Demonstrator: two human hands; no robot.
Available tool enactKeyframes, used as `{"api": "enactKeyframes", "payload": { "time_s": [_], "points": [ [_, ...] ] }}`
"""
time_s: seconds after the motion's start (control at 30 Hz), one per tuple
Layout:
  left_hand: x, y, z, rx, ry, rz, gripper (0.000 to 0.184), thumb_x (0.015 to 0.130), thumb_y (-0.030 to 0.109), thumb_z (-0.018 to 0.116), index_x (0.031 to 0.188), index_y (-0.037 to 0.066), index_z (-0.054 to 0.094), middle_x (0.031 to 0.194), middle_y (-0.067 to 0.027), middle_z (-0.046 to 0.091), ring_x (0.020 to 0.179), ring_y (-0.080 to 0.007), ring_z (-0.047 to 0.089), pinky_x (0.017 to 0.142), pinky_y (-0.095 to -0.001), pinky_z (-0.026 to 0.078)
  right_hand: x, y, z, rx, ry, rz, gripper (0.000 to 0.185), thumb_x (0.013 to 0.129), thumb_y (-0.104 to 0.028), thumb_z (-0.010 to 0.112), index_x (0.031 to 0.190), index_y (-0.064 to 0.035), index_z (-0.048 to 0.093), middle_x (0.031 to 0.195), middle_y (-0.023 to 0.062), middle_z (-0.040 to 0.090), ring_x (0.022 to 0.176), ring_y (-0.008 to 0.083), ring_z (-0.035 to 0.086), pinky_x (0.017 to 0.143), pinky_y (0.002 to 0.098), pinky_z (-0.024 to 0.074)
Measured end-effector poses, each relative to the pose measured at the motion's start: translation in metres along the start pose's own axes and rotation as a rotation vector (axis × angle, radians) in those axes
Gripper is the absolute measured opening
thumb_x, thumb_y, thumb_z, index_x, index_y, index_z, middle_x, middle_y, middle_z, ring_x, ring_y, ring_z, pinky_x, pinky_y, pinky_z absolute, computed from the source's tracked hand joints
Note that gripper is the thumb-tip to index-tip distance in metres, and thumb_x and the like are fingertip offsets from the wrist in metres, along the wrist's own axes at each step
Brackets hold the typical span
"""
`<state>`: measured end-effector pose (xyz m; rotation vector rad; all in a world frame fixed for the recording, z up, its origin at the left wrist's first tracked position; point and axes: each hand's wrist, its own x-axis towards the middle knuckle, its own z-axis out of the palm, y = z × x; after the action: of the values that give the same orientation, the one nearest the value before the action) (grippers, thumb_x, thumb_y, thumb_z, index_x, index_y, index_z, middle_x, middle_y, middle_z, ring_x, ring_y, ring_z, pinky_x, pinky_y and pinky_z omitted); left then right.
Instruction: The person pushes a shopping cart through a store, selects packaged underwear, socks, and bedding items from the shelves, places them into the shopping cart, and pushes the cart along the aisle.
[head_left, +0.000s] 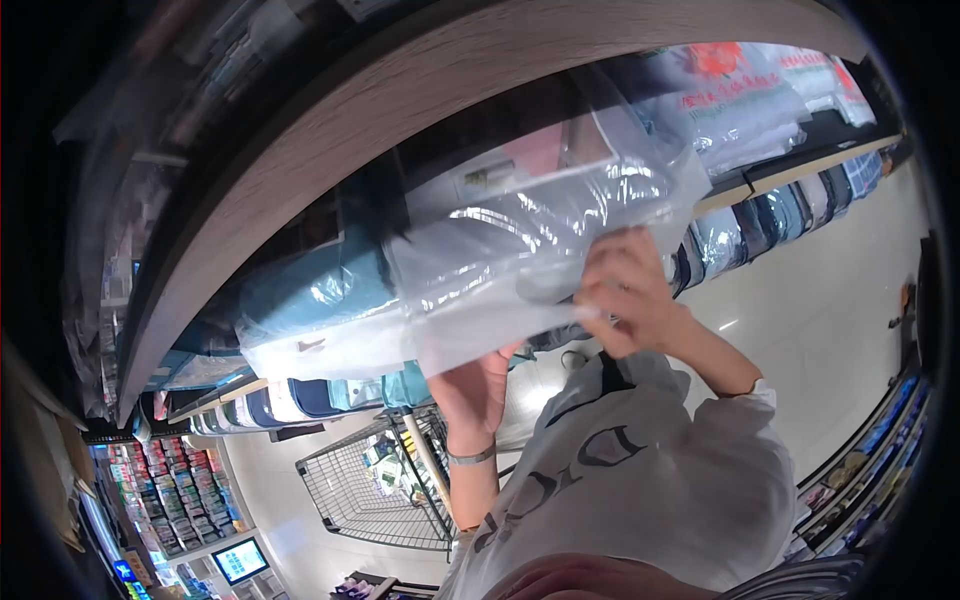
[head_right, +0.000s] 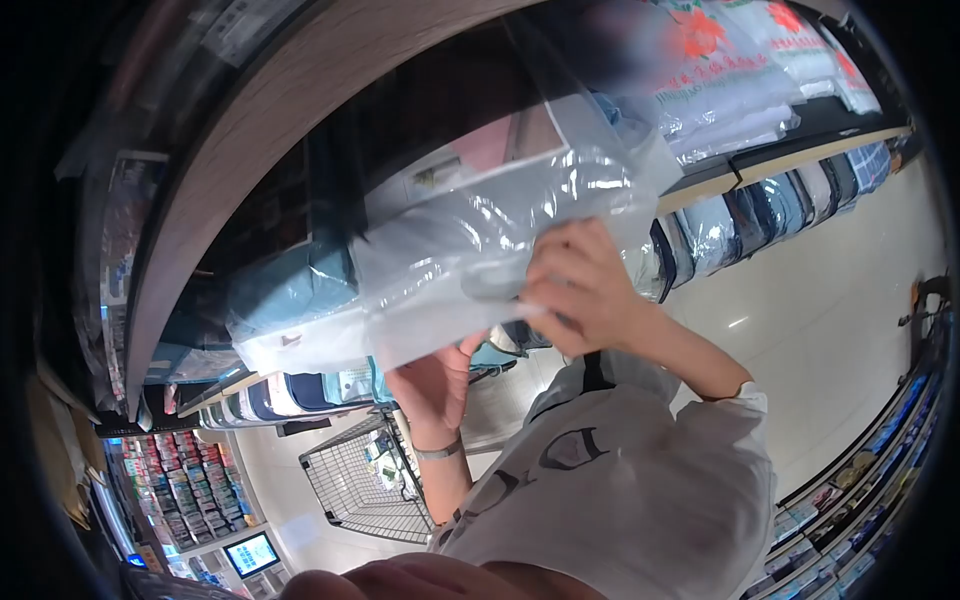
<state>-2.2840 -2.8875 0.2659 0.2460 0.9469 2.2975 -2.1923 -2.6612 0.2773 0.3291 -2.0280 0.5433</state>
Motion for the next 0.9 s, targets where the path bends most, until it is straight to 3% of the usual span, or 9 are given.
{"api": "enactKeyframes", "payload": {
  "time_s": [0.13,0.2,0.27,0.3,0.37,0.47,0.57,0.7,0.9],
  "points": [
    [-0.005,0.001,-0.056,-0.233,-0.060,-0.239,0.065,0.104,0.053,0.047,0.146,0.004,0.048,0.140,-0.0178,0.057,0.131,-0.0325,0.056,0.104,-0.0516,0.054,-0.052,-0.036,0.008,0.126,-0.080,-0.015,0.021,0.067,-0.022,0.077,0.080,-0.0113,0.064,0.088,0.0024,0.059,0.085,0.0245,0.062,0.074,0.0401,0.0427],
    [-0.003,0.004,-0.067,0.021,0.262,-0.068,0.068,0.102,0.052,0.052,0.149,0.002,0.047,0.142,-0.0210,0.056,0.122,-0.0310,0.063,0.099,-0.0471,0.056,-0.067,-0.051,-0.001,0.184,-0.150,0.032,0.020,0.069,-0.022,0.077,0.080,-0.0105,0.065,0.089,0.0032,0.060,0.087,0.0251,0.062,0.077,0.0409,0.0446],
    [-0.004,0.003,-0.054,0.383,0.304,0.052,0.060,0.097,0.036,0.058,0.145,0.001,0.050,0.133,-0.0210,0.062,0.111,-0.0294,0.067,0.091,-0.0424,0.059,-0.074,-0.060,-0.017,0.240,-0.226,0.123,0.019,0.071,-0.023,0.077,0.081,-0.0093,0.068,0.094,0.0046,0.062,0.095,0.0256,0.062,0.084,0.0410,0.0462],
    [-0.005,0.002,-0.047,0.563,0.345,0.106,0.057,0.095,0.028,0.062,0.143,0.000,0.052,0.129,-0.0210,0.064,0.106,-0.0286,0.069,0.087,-0.0401,0.060,-0.074,-0.060,-0.029,0.151,-0.199,0.165,0.024,0.073,-0.023,0.078,0.090,-0.0079,0.069,0.100,0.0067,0.062,0.100,0.0267,0.060,0.088,0.0414,0.0458],
    [-0.013,0.009,-0.056,0.170,0.162,-0.165,0.052,0.088,0.012,0.061,0.137,-0.001,0.055,0.119,-0.0193,0.068,0.099,-0.0288,0.070,0.084,-0.0398,0.060,-0.068,-0.054,-0.051,-0.026,-0.143,0.243,0.038,0.077,-0.024,0.078,0.109,-0.0051,0.071,0.112,0.0107,0.063,0.111,0.0290,0.058,0.096,0.0423,0.0450],
    [-0.017,0.002,-0.029,0.135,0.214,-0.324,0.055,0.080,-0.004,0.066,0.134,-0.002,0.058,0.114,-0.0178,0.070,0.097,-0.0308,0.071,0.083,-0.0393,0.060,-0.060,-0.042,-0.052,-0.066,0.200,0.831,0.067,0.083,-0.027,0.079,0.141,-0.0028,0.055,0.130,0.0180,0.058,0.123,0.0337,0.051,0.105,0.0445,0.0410],
    [-0.023,-0.014,-0.039,0.145,0.253,-0.381,0.062,0.076,-0.012,0.070,0.135,-0.001,0.058,0.116,-0.0155,0.070,0.099,-0.0295,0.071,0.087,-0.0379,0.058,-0.070,-0.024,-0.050,-0.190,0.092,0.979,0.081,0.088,-0.028,0.080,0.152,-0.0013,0.038,0.138,0.0234,0.053,0.124,0.0373,0.052,0.106,0.0460,0.0412],
    [-0.051,-0.025,-0.085,0.225,0.157,-0.452,0.066,0.073,-0.016,0.071,0.137,-0.001,0.058,0.121,-0.0137,0.069,0.110,-0.0254,0.068,0.098,-0.0374,0.054,-0.060,-0.025,-0.051,0.353,0.081,1.355,0.069,0.087,-0.025,0.086,0.140,0.0029,0.051,0.121,0.0152,0.067,0.106,0.0207,0.063,0.092,0.0335,0.0499],
    [-0.051,-0.012,-0.100,0.040,0.180,-0.264,0.061,0.074,0.002,0.078,0.131,-0.003,0.059,0.118,-0.0151,0.069,0.104,-0.0260,0.069,0.093,-0.0363,0.057,-0.111,-0.014,-0.062,0.848,-0.165,1.356,0.063,0.082,-0.016,0.089,0.133,0.0028,0.058,0.116,0.0075,0.070,0.101,0.0153,0.063,0.090,0.0322,0.0506]
  ]
}}
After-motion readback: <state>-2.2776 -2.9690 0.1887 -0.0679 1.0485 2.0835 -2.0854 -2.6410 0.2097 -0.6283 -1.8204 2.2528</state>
